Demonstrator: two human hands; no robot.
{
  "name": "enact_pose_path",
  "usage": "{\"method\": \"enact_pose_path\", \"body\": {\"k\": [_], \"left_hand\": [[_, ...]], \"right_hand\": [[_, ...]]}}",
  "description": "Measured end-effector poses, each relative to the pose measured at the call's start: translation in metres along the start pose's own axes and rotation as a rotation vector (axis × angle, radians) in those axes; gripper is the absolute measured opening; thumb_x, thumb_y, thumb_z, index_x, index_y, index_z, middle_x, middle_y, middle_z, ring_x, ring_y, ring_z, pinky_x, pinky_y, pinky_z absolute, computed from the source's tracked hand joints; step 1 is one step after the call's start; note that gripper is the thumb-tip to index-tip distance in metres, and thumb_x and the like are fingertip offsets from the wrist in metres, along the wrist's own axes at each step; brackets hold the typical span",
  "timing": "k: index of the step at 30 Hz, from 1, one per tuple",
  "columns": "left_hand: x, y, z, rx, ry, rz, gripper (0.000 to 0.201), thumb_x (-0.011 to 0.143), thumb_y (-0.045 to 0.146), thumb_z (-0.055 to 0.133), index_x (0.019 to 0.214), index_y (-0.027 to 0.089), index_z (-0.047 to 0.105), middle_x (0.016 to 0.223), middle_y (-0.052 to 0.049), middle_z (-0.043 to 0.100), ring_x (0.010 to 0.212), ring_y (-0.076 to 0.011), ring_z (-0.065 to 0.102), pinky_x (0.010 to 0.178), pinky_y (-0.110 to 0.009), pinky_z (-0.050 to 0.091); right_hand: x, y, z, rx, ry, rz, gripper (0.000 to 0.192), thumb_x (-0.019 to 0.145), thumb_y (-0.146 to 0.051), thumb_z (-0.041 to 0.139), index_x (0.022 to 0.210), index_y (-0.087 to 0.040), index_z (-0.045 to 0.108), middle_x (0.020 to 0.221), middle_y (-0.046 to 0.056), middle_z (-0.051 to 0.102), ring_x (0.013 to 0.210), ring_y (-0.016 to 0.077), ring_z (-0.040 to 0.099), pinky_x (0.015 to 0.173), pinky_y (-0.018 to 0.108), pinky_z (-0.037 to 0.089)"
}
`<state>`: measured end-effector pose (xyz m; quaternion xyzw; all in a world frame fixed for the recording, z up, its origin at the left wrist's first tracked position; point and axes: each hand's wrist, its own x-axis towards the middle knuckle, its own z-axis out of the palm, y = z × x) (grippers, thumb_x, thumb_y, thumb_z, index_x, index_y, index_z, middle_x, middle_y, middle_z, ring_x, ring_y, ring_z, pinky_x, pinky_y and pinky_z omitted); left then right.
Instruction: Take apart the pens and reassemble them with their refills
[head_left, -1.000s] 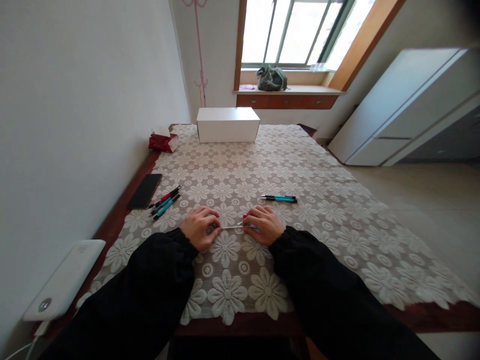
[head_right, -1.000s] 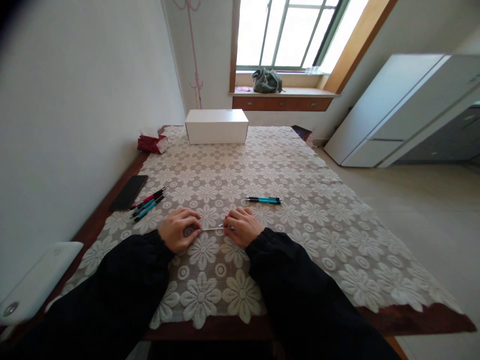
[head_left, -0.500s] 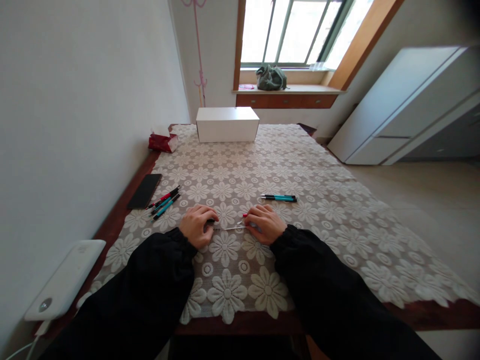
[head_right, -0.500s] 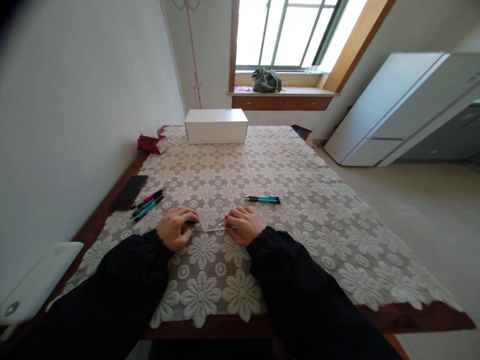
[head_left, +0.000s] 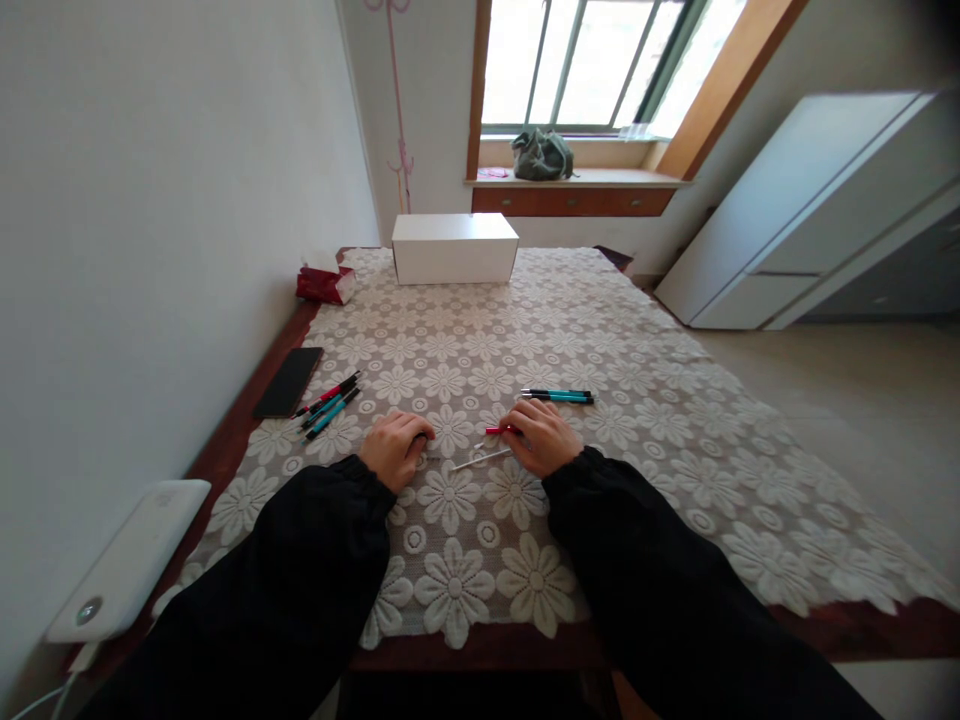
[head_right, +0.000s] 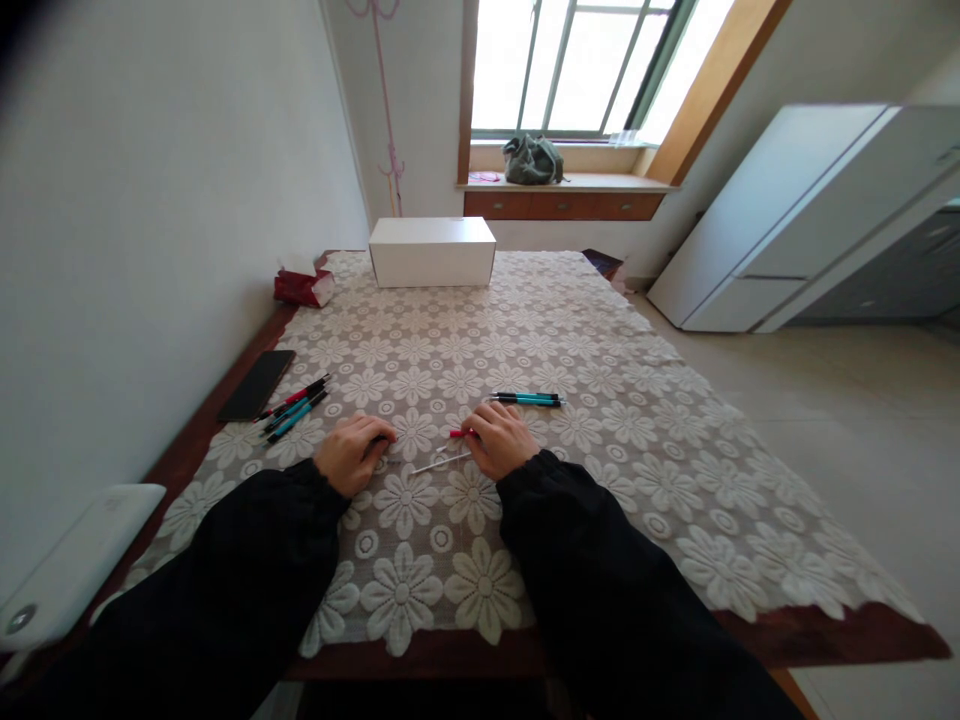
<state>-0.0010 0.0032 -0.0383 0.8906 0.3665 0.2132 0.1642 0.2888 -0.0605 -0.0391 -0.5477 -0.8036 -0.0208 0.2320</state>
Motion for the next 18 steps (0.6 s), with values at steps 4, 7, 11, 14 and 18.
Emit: {"method": "enact_pose_path", "body": {"k": [4, 7, 11, 14, 18], "left_hand": [[0.001, -0.003, 0.003, -0.038, 0.015, 0.003, 0.016, 0.095, 0.017, 0.053, 0.091, 0.023, 0.067, 0.104, -0.003, 0.075, 0.101, -0.0228, 0.064, 0.091, -0.040, 0.049], [0.001, -0.005, 0.004, -0.060, 0.026, 0.005, 0.015, 0.096, 0.019, 0.053, 0.089, 0.023, 0.067, 0.103, -0.003, 0.075, 0.100, -0.0229, 0.065, 0.091, -0.040, 0.050], [0.001, -0.003, 0.003, -0.057, 0.033, 0.011, 0.017, 0.093, 0.018, 0.054, 0.089, 0.023, 0.069, 0.107, -0.003, 0.075, 0.103, -0.0234, 0.065, 0.094, -0.042, 0.050], [0.001, 0.001, 0.001, -0.030, 0.045, 0.011, 0.018, 0.084, 0.013, 0.058, 0.089, 0.024, 0.072, 0.111, -0.003, 0.074, 0.107, -0.0242, 0.064, 0.097, -0.044, 0.050], [0.000, 0.008, -0.004, 0.007, 0.017, 0.031, 0.019, 0.074, 0.015, 0.065, 0.088, 0.025, 0.074, 0.113, -0.004, 0.073, 0.112, -0.0272, 0.062, 0.100, -0.047, 0.049]], "right_hand": [[-0.001, 0.003, 0.002, -0.038, 0.016, 0.072, 0.011, 0.093, -0.022, 0.061, 0.099, -0.023, 0.071, 0.105, 0.008, 0.069, 0.100, 0.0249, 0.057, 0.087, 0.038, 0.040], [-0.001, 0.003, 0.004, -0.039, -0.031, 0.090, 0.011, 0.093, -0.022, 0.062, 0.098, -0.023, 0.072, 0.104, 0.007, 0.069, 0.101, 0.0248, 0.057, 0.089, 0.038, 0.041], [-0.002, 0.003, 0.009, -0.038, -0.054, 0.095, 0.013, 0.096, -0.022, 0.059, 0.095, -0.024, 0.072, 0.099, 0.006, 0.069, 0.097, 0.0236, 0.058, 0.087, 0.037, 0.041], [-0.002, 0.002, 0.010, -0.031, -0.026, 0.095, 0.013, 0.096, -0.024, 0.060, 0.099, -0.024, 0.072, 0.100, 0.007, 0.069, 0.098, 0.0240, 0.058, 0.088, 0.038, 0.041], [-0.001, -0.004, 0.004, 0.043, 0.009, -0.033, 0.013, 0.097, -0.026, 0.059, 0.101, -0.024, 0.071, 0.101, 0.006, 0.069, 0.098, 0.0231, 0.058, 0.091, 0.038, 0.040]]}}
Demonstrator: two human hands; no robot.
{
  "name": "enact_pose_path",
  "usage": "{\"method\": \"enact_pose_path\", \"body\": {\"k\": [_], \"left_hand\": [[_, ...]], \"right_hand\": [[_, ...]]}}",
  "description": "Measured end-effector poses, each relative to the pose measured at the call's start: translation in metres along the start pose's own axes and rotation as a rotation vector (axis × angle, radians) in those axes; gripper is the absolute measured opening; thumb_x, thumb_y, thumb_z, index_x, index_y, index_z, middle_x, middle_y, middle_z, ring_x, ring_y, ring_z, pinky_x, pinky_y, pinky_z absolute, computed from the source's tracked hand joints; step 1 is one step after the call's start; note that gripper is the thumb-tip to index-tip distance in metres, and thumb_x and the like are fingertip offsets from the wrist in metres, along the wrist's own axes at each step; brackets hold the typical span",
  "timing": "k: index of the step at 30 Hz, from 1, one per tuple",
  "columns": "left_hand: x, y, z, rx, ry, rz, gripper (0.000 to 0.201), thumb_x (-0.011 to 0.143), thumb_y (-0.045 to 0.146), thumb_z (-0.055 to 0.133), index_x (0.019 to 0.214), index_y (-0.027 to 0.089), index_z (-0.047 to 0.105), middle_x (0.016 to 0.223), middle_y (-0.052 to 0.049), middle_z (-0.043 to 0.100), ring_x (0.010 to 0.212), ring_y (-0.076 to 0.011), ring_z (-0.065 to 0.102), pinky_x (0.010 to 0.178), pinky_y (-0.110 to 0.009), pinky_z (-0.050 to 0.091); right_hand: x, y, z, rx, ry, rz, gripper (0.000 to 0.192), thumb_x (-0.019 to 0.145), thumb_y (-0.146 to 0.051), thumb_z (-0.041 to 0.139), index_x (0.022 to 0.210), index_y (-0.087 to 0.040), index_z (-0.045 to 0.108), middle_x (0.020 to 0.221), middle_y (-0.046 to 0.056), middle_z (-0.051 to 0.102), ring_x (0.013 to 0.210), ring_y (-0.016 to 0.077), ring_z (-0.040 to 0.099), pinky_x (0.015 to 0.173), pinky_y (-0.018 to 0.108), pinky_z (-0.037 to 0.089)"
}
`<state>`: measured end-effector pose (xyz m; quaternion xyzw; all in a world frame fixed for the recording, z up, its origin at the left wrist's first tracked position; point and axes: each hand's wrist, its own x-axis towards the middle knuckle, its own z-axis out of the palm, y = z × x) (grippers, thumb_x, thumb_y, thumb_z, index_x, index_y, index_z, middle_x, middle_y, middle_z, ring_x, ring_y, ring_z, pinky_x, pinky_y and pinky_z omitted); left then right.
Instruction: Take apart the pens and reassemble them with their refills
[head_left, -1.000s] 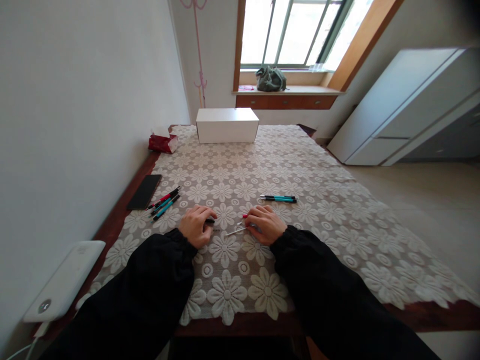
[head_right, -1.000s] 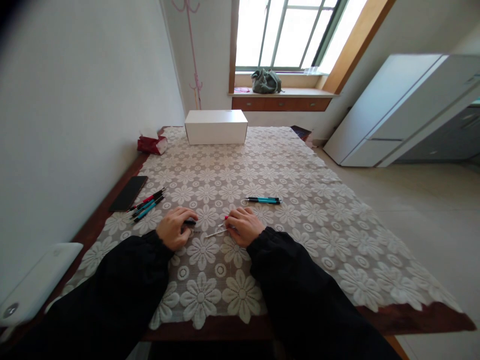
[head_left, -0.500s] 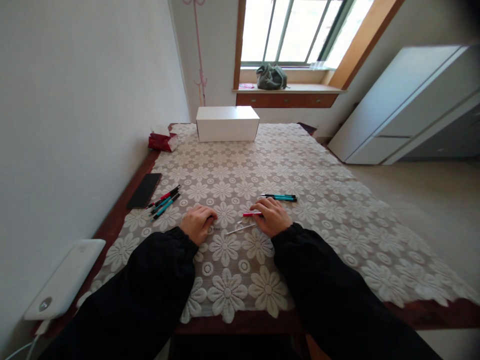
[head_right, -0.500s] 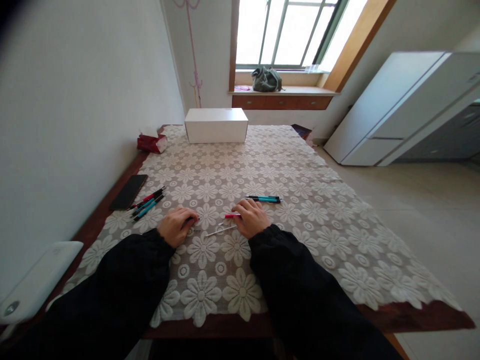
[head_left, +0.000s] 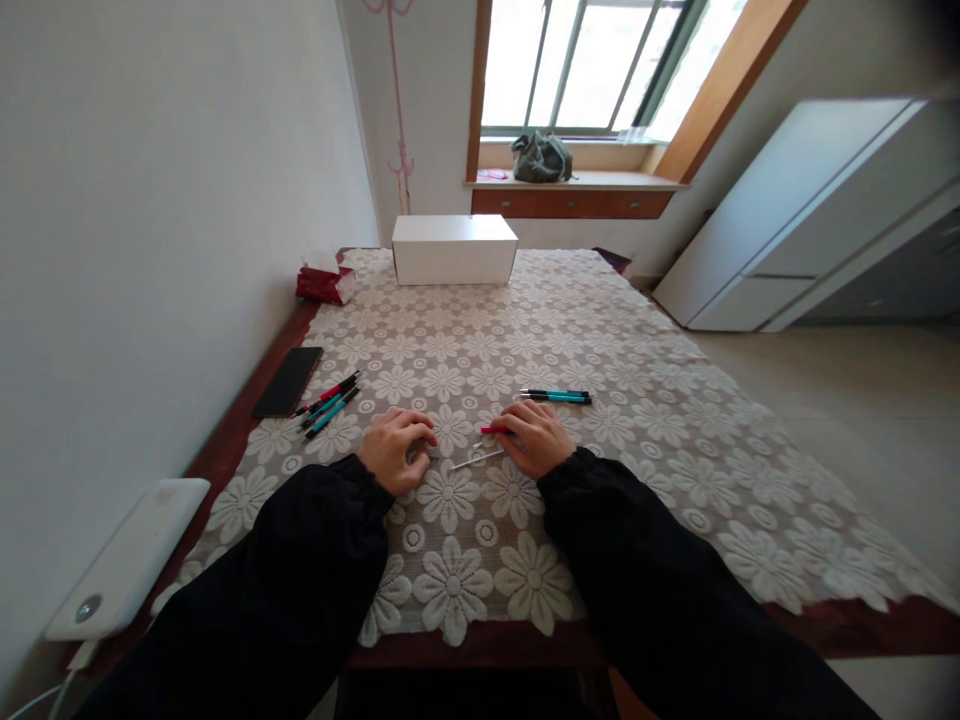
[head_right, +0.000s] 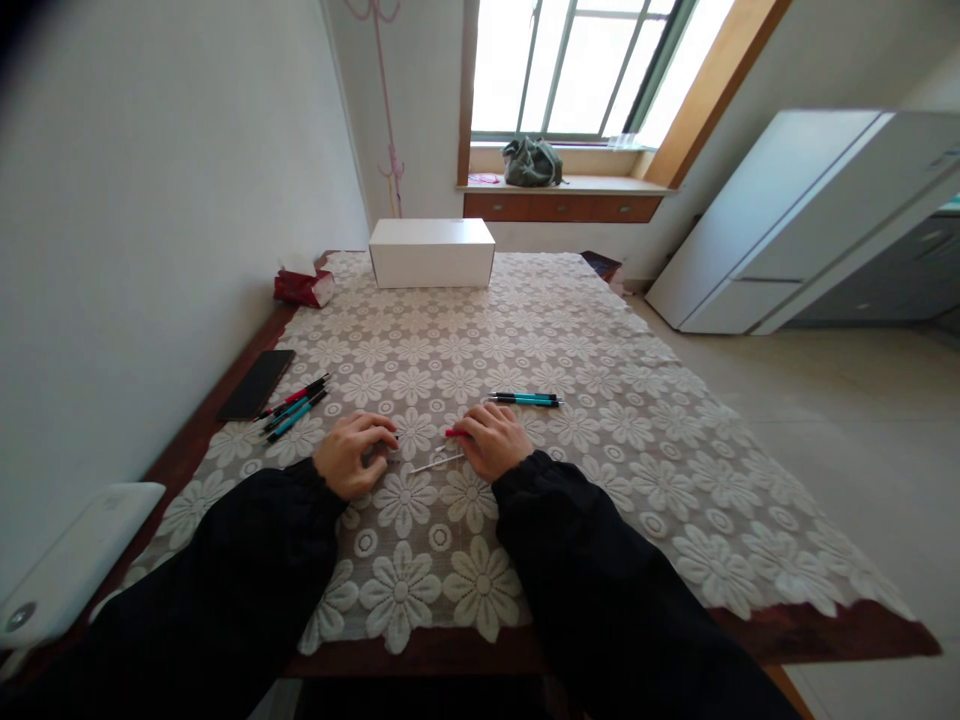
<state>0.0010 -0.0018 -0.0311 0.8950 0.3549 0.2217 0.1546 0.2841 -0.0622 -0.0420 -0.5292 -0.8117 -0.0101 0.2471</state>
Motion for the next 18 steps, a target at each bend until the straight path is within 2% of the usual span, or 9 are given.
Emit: {"method": "enact_pose_path", "body": {"k": [3, 10, 15, 18], "left_hand": [[0.000, 0.003, -0.002, 0.021, -0.025, -0.002, 0.015, 0.072, 0.020, 0.071, 0.086, 0.025, 0.074, 0.115, -0.004, 0.072, 0.113, -0.0291, 0.060, 0.101, -0.049, 0.048], [0.000, 0.002, 0.000, 0.021, -0.014, 0.017, 0.002, 0.079, 0.026, 0.074, 0.080, 0.026, 0.076, 0.114, -0.003, 0.072, 0.111, -0.0278, 0.061, 0.100, -0.049, 0.048], [0.000, 0.000, 0.003, 0.008, -0.010, 0.022, 0.003, 0.081, 0.027, 0.074, 0.081, 0.026, 0.076, 0.112, -0.003, 0.073, 0.110, -0.0267, 0.061, 0.100, -0.048, 0.048], [0.000, 0.000, 0.003, 0.003, -0.011, 0.017, 0.003, 0.081, 0.027, 0.073, 0.081, 0.026, 0.076, 0.112, -0.003, 0.074, 0.110, -0.0267, 0.061, 0.100, -0.049, 0.048]], "right_hand": [[0.001, -0.006, -0.005, 0.035, -0.036, -0.094, 0.011, 0.095, -0.029, 0.062, 0.096, -0.024, 0.071, 0.098, 0.005, 0.070, 0.094, 0.0218, 0.058, 0.089, 0.038, 0.039], [0.000, -0.008, 0.000, 0.019, -0.127, -0.149, 0.007, 0.093, -0.027, 0.063, 0.089, -0.023, 0.068, 0.091, 0.004, 0.070, 0.090, 0.0210, 0.057, 0.083, 0.036, 0.036], [0.000, -0.012, 0.005, 0.069, -0.118, -0.186, 0.011, 0.095, -0.028, 0.061, 0.087, -0.022, 0.067, 0.088, 0.003, 0.070, 0.085, 0.0197, 0.056, 0.079, 0.035, 0.036], [0.000, -0.014, 0.004, 0.076, -0.087, -0.149, 0.013, 0.097, -0.028, 0.059, 0.091, -0.022, 0.069, 0.090, 0.004, 0.071, 0.085, 0.0199, 0.056, 0.080, 0.035, 0.036]]}}
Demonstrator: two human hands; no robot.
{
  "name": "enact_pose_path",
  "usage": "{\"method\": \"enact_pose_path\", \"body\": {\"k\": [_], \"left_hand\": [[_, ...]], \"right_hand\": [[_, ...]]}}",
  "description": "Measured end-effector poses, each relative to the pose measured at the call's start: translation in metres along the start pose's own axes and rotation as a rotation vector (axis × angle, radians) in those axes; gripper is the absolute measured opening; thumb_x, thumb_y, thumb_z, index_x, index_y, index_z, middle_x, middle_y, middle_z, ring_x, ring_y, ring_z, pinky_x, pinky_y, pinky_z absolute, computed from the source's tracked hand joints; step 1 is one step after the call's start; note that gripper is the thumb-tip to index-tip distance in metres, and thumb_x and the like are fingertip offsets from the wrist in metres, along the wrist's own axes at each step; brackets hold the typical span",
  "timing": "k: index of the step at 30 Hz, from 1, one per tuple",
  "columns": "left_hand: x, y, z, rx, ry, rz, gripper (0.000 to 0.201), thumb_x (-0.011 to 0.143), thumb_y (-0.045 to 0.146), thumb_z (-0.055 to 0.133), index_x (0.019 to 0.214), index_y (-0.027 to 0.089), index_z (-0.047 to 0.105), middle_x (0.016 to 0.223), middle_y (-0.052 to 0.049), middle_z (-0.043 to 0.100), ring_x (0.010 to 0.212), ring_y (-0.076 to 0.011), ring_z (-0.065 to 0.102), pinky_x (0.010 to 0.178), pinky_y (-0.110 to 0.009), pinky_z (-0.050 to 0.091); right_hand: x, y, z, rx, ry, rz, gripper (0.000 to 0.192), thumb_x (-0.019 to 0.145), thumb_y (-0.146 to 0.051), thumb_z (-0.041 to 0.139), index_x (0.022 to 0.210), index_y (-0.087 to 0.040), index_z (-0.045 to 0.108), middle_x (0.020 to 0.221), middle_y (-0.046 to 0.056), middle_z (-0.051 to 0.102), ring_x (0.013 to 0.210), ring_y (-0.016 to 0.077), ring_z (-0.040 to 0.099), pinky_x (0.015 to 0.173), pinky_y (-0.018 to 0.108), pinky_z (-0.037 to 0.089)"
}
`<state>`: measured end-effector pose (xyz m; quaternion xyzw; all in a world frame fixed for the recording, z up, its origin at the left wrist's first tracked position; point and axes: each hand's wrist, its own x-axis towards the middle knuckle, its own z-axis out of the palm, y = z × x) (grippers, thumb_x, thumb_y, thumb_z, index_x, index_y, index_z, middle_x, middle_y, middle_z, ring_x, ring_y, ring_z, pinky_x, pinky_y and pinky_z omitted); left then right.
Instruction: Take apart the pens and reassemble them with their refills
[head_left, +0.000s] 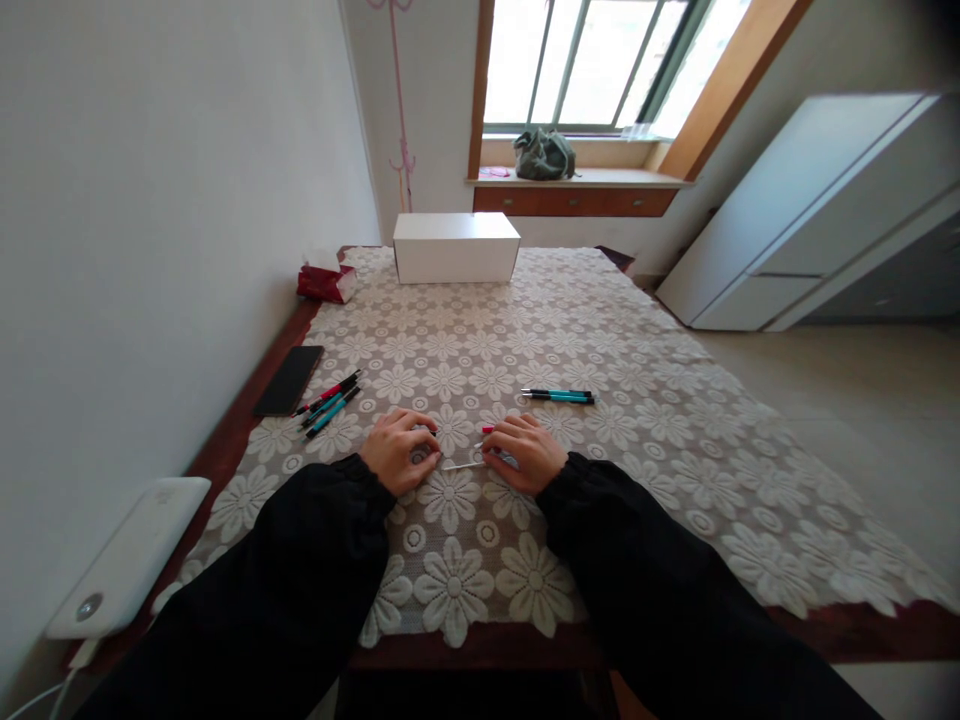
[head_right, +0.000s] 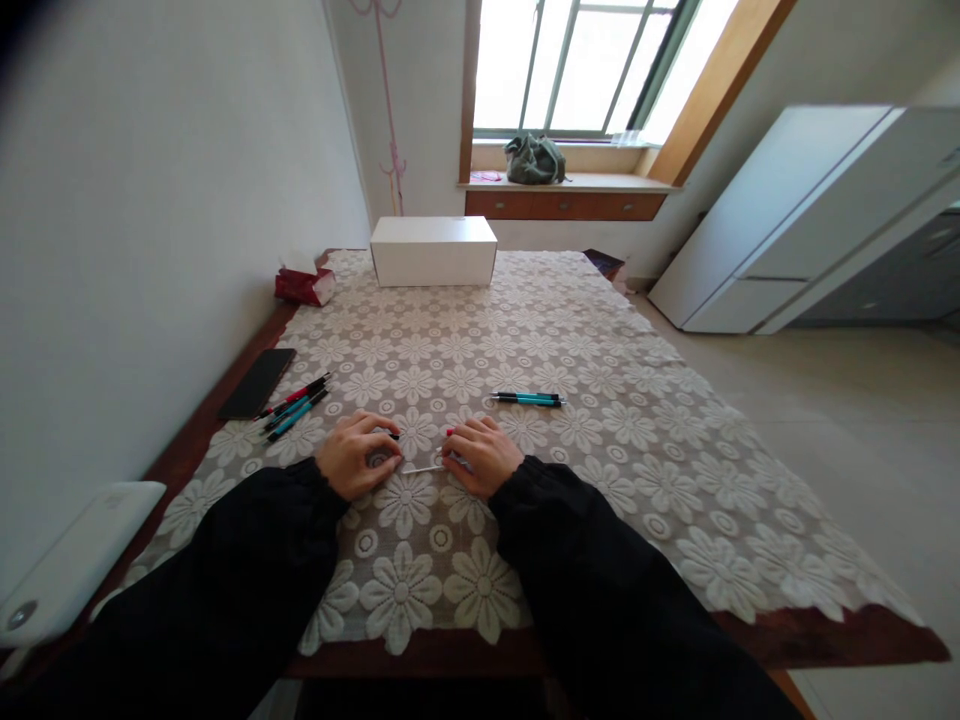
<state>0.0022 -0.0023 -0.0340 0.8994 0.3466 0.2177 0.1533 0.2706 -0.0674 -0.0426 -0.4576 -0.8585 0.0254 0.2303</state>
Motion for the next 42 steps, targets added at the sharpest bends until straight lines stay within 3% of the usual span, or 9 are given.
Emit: {"method": "enact_pose_path", "body": {"k": [5, 11, 15, 21, 29, 37, 42], "left_hand": [[0.000, 0.001, -0.001, -0.015, -0.005, 0.014, 0.004, 0.082, 0.028, 0.073, 0.080, 0.026, 0.076, 0.110, -0.003, 0.074, 0.109, -0.0266, 0.061, 0.099, -0.047, 0.049], [0.000, 0.001, -0.001, -0.012, 0.000, 0.020, 0.004, 0.082, 0.029, 0.074, 0.080, 0.026, 0.076, 0.111, -0.004, 0.073, 0.111, -0.0269, 0.060, 0.102, -0.048, 0.048], [0.000, -0.001, 0.000, -0.005, 0.004, 0.029, 0.004, 0.082, 0.029, 0.074, 0.080, 0.026, 0.077, 0.111, -0.004, 0.074, 0.111, -0.0272, 0.060, 0.102, -0.048, 0.047], [0.000, -0.002, 0.000, -0.016, 0.010, 0.055, 0.005, 0.083, 0.030, 0.074, 0.080, 0.028, 0.078, 0.111, -0.002, 0.074, 0.111, -0.0271, 0.060, 0.100, -0.049, 0.048], [0.000, 0.001, -0.002, -0.015, 0.006, 0.056, 0.007, 0.084, 0.030, 0.074, 0.079, 0.027, 0.078, 0.110, -0.003, 0.075, 0.110, -0.0265, 0.061, 0.099, -0.047, 0.049], [0.001, -0.002, 0.000, -0.013, 0.014, 0.055, 0.005, 0.083, 0.030, 0.074, 0.080, 0.028, 0.078, 0.110, -0.003, 0.075, 0.111, -0.0275, 0.061, 0.100, -0.049, 0.048], [0.000, -0.001, -0.001, -0.019, -0.005, 0.060, 0.004, 0.082, 0.030, 0.075, 0.083, 0.028, 0.078, 0.112, -0.003, 0.074, 0.112, -0.0271, 0.061, 0.102, -0.049, 0.048]], "right_hand": [[0.002, 0.001, 0.004, -0.037, 0.039, 0.100, 0.015, 0.099, -0.028, 0.058, 0.104, -0.025, 0.072, 0.096, 0.005, 0.070, 0.092, 0.0215, 0.056, 0.083, 0.036, 0.037], [0.004, 0.003, 0.008, -0.043, 0.031, 0.143, 0.010, 0.096, -0.030, 0.066, 0.091, -0.025, 0.073, 0.092, 0.004, 0.067, 0.091, 0.0211, 0.055, 0.082, 0.036, 0.038], [0.002, 0.006, 0.007, -0.061, 0.030, 0.148, 0.012, 0.096, -0.029, 0.064, 0.089, -0.024, 0.072, 0.092, 0.004, 0.067, 0.090, 0.0209, 0.054, 0.081, 0.036, 0.038], [0.005, 0.001, 0.006, -0.048, 0.016, 0.125, 0.011, 0.096, -0.032, 0.066, 0.101, -0.027, 0.074, 0.097, 0.004, 0.067, 0.095, 0.0214, 0.055, 0.085, 0.037, 0.038], [0.006, 0.002, 0.009, -0.037, 0.044, 0.117, 0.011, 0.096, -0.028, 0.065, 0.091, -0.026, 0.075, 0.094, 0.004, 0.066, 0.093, 0.0204, 0.054, 0.083, 0.036, 0.037], [0.001, 0.006, -0.009, -0.052, 0.014, 0.094, 0.011, 0.095, -0.023, 0.059, 0.092, -0.023, 0.070, 0.094, 0.005, 0.068, 0.088, 0.0207, 0.055, 0.079, 0.036, 0.036], [-0.002, 0.010, -0.020, -0.020, -0.104, 0.040, 0.004, 0.087, -0.022, 0.062, 0.084, -0.022, 0.065, 0.084, 0.003, 0.067, 0.082, 0.0192, 0.057, 0.077, 0.035, 0.036]]}}
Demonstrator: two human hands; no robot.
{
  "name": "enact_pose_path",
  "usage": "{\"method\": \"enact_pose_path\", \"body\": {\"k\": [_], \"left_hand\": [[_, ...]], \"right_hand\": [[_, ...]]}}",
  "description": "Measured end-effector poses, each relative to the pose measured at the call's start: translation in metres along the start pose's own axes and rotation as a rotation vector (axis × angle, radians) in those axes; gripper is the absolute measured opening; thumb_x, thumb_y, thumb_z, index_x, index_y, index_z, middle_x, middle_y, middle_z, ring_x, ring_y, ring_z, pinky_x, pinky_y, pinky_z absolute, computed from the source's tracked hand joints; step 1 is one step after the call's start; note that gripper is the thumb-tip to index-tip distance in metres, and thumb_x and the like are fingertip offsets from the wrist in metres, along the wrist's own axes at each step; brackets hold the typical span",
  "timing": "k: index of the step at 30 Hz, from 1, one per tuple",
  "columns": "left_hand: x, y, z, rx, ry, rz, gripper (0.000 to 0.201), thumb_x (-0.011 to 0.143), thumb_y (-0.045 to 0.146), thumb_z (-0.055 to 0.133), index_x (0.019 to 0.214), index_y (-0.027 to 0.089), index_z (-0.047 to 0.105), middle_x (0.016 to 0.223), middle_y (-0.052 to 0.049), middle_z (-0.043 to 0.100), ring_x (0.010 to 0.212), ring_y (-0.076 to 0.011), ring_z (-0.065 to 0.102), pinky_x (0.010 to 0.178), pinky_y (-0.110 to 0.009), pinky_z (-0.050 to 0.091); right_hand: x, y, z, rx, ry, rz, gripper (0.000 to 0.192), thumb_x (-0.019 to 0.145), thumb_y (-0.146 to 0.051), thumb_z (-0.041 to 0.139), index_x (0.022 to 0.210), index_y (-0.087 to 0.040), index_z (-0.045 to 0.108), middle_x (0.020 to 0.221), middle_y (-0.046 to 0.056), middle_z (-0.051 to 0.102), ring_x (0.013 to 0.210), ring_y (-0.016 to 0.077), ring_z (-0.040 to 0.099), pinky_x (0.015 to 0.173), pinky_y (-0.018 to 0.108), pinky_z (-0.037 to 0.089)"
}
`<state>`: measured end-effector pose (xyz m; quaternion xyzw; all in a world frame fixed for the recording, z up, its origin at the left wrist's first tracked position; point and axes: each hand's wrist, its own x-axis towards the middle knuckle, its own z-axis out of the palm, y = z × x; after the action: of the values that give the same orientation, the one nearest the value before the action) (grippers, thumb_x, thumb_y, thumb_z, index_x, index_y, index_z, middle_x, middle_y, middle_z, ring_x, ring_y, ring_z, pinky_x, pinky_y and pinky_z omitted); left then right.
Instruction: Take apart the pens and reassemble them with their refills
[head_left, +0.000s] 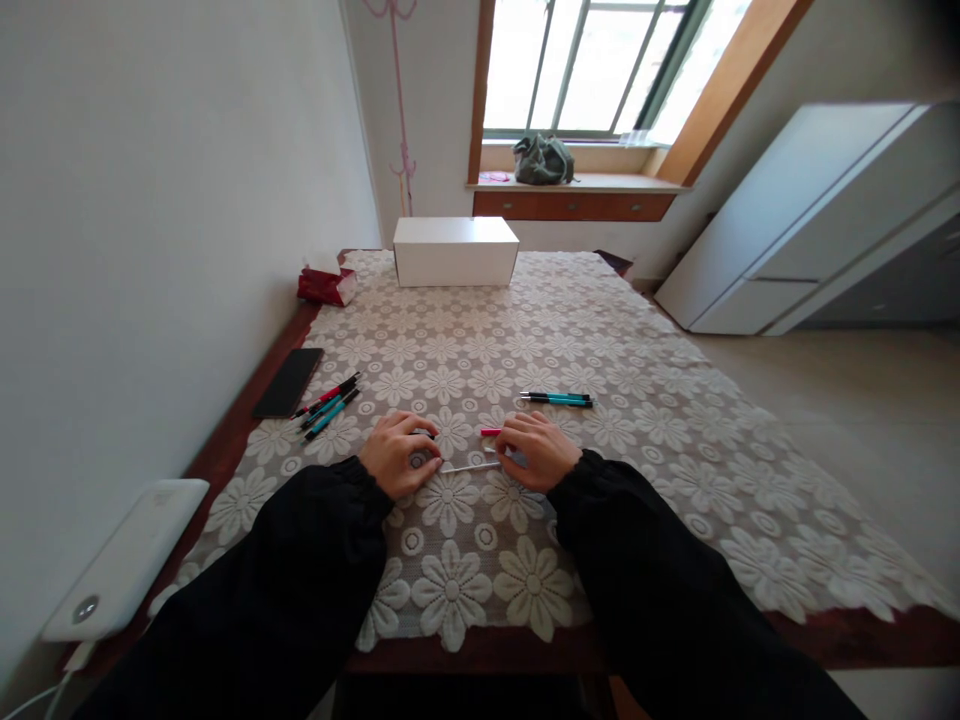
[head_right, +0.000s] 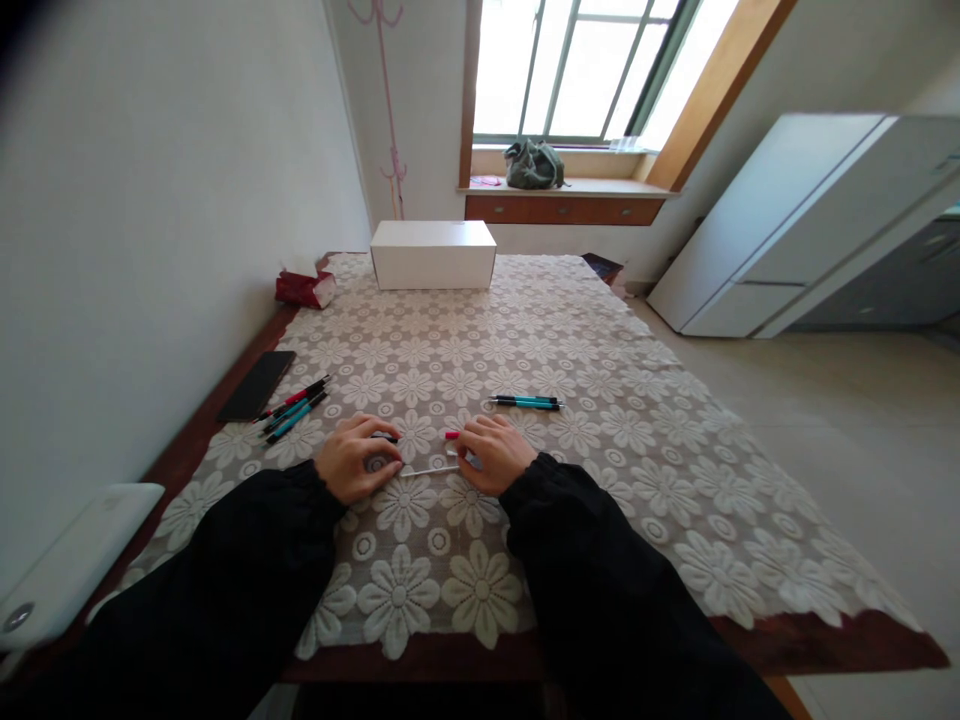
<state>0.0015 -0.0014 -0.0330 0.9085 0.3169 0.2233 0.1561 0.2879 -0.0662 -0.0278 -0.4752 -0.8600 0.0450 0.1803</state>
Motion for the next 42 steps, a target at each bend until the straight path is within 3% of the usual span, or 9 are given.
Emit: {"method": "enact_pose_path", "body": {"k": [5, 26, 30, 36, 42], "left_hand": [[-0.001, 0.000, 0.001, -0.003, 0.003, 0.001, 0.005, 0.084, 0.030, 0.074, 0.081, 0.028, 0.078, 0.112, -0.003, 0.074, 0.112, -0.0265, 0.061, 0.102, -0.048, 0.048], [-0.001, 0.001, 0.000, -0.005, 0.031, -0.009, 0.005, 0.083, 0.028, 0.074, 0.080, 0.027, 0.077, 0.108, -0.003, 0.075, 0.111, -0.0270, 0.061, 0.101, -0.049, 0.048], [-0.001, 0.001, 0.000, -0.004, 0.027, -0.015, 0.005, 0.083, 0.028, 0.074, 0.080, 0.027, 0.077, 0.109, -0.003, 0.075, 0.111, -0.0272, 0.061, 0.100, -0.049, 0.048], [-0.001, 0.001, 0.000, -0.002, 0.027, -0.016, 0.006, 0.083, 0.029, 0.073, 0.080, 0.027, 0.077, 0.108, -0.003, 0.075, 0.110, -0.0271, 0.062, 0.099, -0.049, 0.048], [-0.001, 0.002, -0.001, 0.000, 0.023, -0.006, 0.007, 0.084, 0.029, 0.073, 0.079, 0.027, 0.077, 0.109, -0.003, 0.075, 0.110, -0.0270, 0.062, 0.099, -0.049, 0.048]], "right_hand": [[-0.002, 0.002, 0.000, -0.002, -0.076, -0.024, 0.007, 0.087, -0.028, 0.067, 0.083, -0.023, 0.065, 0.083, 0.002, 0.068, 0.081, 0.0196, 0.058, 0.077, 0.035, 0.036], [-0.001, -0.003, 0.008, 0.012, -0.072, -0.044, 0.008, 0.091, -0.029, 0.064, 0.087, -0.022, 0.066, 0.090, 0.004, 0.071, 0.086, 0.0205, 0.060, 0.078, 0.035, 0.037], [-0.001, -0.004, 0.006, 0.013, -0.016, -0.022, 0.009, 0.092, -0.027, 0.063, 0.085, -0.022, 0.066, 0.085, 0.003, 0.069, 0.083, 0.0197, 0.059, 0.076, 0.034, 0.037], [0.001, -0.002, 0.010, -0.034, 0.150, 0.120, 0.015, 0.098, -0.032, 0.060, 0.092, -0.022, 0.069, 0.087, 0.005, 0.069, 0.086, 0.0203, 0.059, 0.081, 0.034, 0.040], [0.001, -0.002, 0.019, -0.034, 0.112, 0.113, 0.010, 0.094, -0.033, 0.067, 0.095, -0.025, 0.073, 0.090, 0.004, 0.070, 0.087, 0.0204, 0.060, 0.081, 0.034, 0.042]]}}
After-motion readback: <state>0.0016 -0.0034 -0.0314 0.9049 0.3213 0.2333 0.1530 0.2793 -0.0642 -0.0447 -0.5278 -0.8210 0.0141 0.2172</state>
